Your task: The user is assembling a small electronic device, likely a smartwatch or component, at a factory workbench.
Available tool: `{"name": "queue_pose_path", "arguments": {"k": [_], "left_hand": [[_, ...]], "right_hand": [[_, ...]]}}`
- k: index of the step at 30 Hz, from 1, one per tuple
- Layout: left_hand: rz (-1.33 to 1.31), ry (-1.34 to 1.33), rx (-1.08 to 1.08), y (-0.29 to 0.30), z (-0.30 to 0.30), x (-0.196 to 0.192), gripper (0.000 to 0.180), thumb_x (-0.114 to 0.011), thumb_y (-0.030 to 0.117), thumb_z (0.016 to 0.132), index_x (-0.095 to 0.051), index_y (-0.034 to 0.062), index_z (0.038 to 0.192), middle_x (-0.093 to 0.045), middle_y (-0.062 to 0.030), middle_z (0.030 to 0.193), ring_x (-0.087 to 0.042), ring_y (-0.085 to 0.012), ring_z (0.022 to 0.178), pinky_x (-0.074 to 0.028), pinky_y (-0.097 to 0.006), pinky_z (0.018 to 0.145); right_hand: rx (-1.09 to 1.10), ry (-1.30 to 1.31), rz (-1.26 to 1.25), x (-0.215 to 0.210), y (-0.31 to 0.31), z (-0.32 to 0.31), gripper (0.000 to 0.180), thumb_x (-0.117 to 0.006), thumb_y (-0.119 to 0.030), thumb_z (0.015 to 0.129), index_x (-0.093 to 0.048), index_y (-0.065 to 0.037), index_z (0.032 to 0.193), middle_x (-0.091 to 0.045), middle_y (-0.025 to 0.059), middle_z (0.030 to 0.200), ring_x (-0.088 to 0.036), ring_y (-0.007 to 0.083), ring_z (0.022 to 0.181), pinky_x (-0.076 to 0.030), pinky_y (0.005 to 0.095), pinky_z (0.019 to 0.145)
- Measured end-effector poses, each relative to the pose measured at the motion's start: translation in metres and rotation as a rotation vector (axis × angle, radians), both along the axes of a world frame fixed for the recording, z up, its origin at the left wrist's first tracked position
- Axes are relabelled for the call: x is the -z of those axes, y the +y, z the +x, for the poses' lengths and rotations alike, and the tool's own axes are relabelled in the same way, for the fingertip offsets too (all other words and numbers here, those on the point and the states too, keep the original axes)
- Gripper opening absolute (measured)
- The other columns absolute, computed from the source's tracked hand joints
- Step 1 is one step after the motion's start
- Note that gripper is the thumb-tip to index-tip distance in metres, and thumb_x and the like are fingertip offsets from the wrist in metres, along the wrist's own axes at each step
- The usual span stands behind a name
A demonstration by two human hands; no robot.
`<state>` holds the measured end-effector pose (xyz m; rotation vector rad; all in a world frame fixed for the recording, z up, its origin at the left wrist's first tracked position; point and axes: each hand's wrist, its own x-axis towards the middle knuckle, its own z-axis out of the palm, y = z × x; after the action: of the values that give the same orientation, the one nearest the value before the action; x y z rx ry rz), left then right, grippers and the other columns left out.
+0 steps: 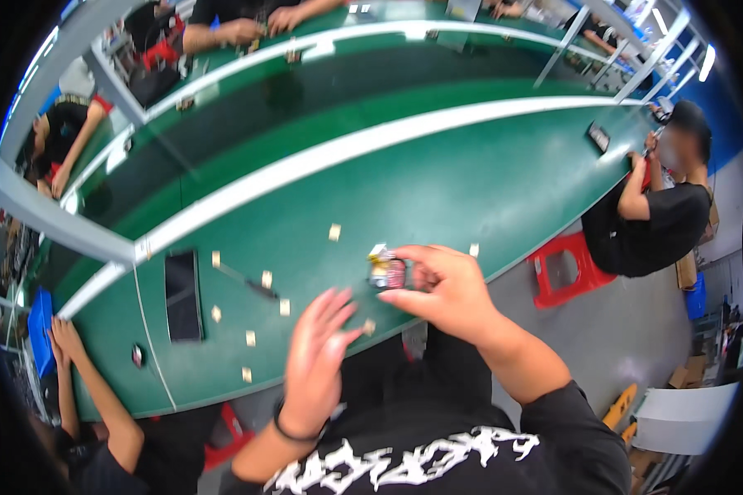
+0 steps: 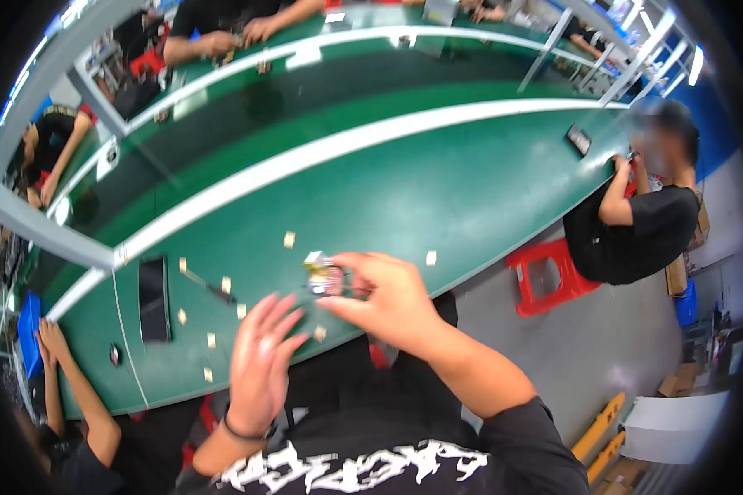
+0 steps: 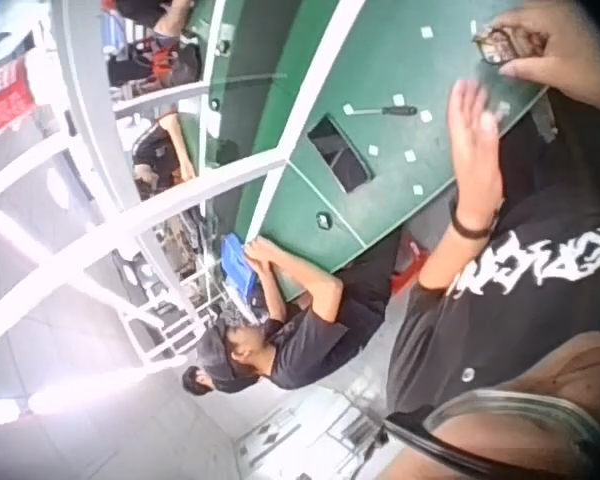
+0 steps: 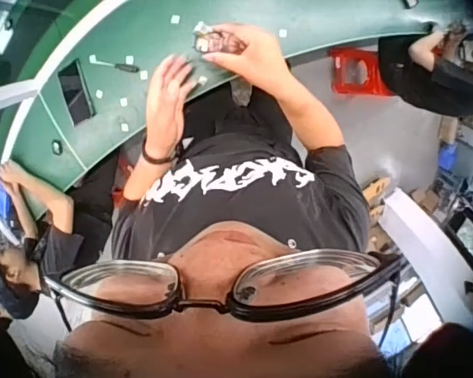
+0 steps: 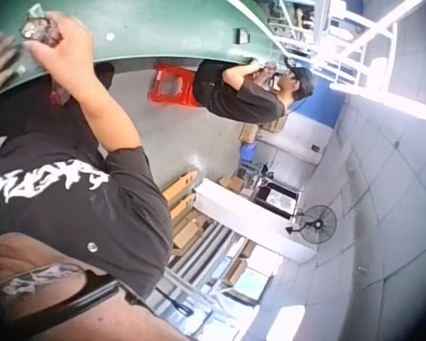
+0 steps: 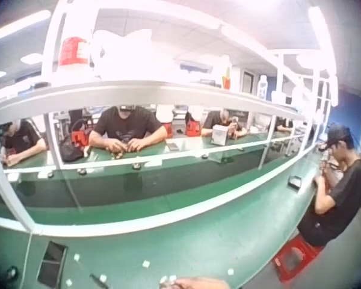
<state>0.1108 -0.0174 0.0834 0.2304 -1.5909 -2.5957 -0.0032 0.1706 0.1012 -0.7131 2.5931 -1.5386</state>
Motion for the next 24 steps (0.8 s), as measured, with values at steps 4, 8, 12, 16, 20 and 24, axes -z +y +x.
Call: {"name": "queue_pose_path", "arguments": {"k": [4, 8, 12, 16, 20, 24], "left_hand": [[0.342, -0.104, 0.145, 0.01, -0.027, 0.015, 0.046, -0.048, 0.016, 0.105, -0.036, -0.0032, 0.145, -0.058, -0.0195, 0.132, -0.061, -0.0253, 0.118, -0.052, -0.04, 0.099], [0.216, -0.224, 0.179, -0.007, -0.031, 0.032, 0.032, -0.048, 0.008, 0.105, -0.042, -0.0025, 0.135, -0.064, -0.0175, 0.121, -0.068, -0.018, 0.094, -0.057, -0.031, 0.086], [-0.148, -0.203, 0.211, -0.017, -0.021, 0.049, 0.027, -0.055, 0.002, 0.1, -0.049, -0.0028, 0.126, -0.068, -0.0127, 0.111, -0.067, -0.0137, 0.085, -0.057, -0.026, 0.07], [-0.3, -0.21, 0.378, -0.019, -0.015, 0.05, 0.023, -0.059, 0.002, 0.098, -0.058, -0.0027, 0.121, -0.068, -0.006, 0.099, -0.063, -0.0091, 0.075, -0.054, -0.024, 0.064], [-0.427, -0.261, 0.484, -0.021, -0.02, 0.035, 0.03, -0.058, 0.003, 0.098, -0.058, -0.0022, 0.128, -0.066, -0.0034, 0.094, -0.06, -0.0072, 0.069, -0.051, -0.022, 0.062], [-0.48, -0.103, 0.403, -0.02, -0.02, 0.046, 0.036, -0.055, 0.005, 0.099, -0.054, -0.001, 0.134, -0.062, -0.0006, 0.089, -0.056, -0.0057, 0.066, -0.047, -0.021, 0.059]], "right_hand": [[-0.1, -0.305, -0.085, 0.001, -0.029, 0.043, 0.048, -0.081, -0.014, 0.084, -0.064, -0.002, 0.127, -0.065, 0.0101, 0.112, -0.061, 0.0128, 0.085, -0.051, 0.026, 0.074], [-0.055, -0.296, -0.305, 0.024, -0.016, 0.054, 0.025, -0.067, -0.009, 0.096, -0.062, -0.001, 0.119, -0.064, 0.0105, 0.105, -0.062, 0.0131, 0.084, -0.049, 0.0264, 0.069], [0.058, -0.061, 0.055, 0.014, -0.016, 0.052, 0.022, -0.074, -0.019, 0.092, -0.062, -0.003, 0.082, -0.058, 0.0101, 0.071, -0.058, 0.0226, 0.062, -0.045, 0.0327, 0.056], [0.064, 0.168, 0.266, 0.016, -0.016, 0.058, 0.041, -0.082, -0.029, 0.084, -0.053, -0.005, 0.067, -0.053, 0.0071, 0.059, -0.053, 0.0238, 0.05, -0.04, 0.0365, 0.046], [0.046, 0.199, 0.389, 0.017, -0.011, 0.051, 0.035, -0.081, -0.026, 0.084, -0.055, -0.005, 0.073, -0.056, 0.0087, 0.066, -0.055, 0.0262, 0.056, -0.043, 0.0369, 0.05], [0.023, 0.125, 0.262, 0.014, -0.014, 0.053, 0.016, -0.072, -0.013, 0.09, -0.058, -0.005, 0.088, -0.058, 0.0099, 0.076, -0.059, 0.0283, 0.068, -0.047, 0.0382, 0.059]]}}
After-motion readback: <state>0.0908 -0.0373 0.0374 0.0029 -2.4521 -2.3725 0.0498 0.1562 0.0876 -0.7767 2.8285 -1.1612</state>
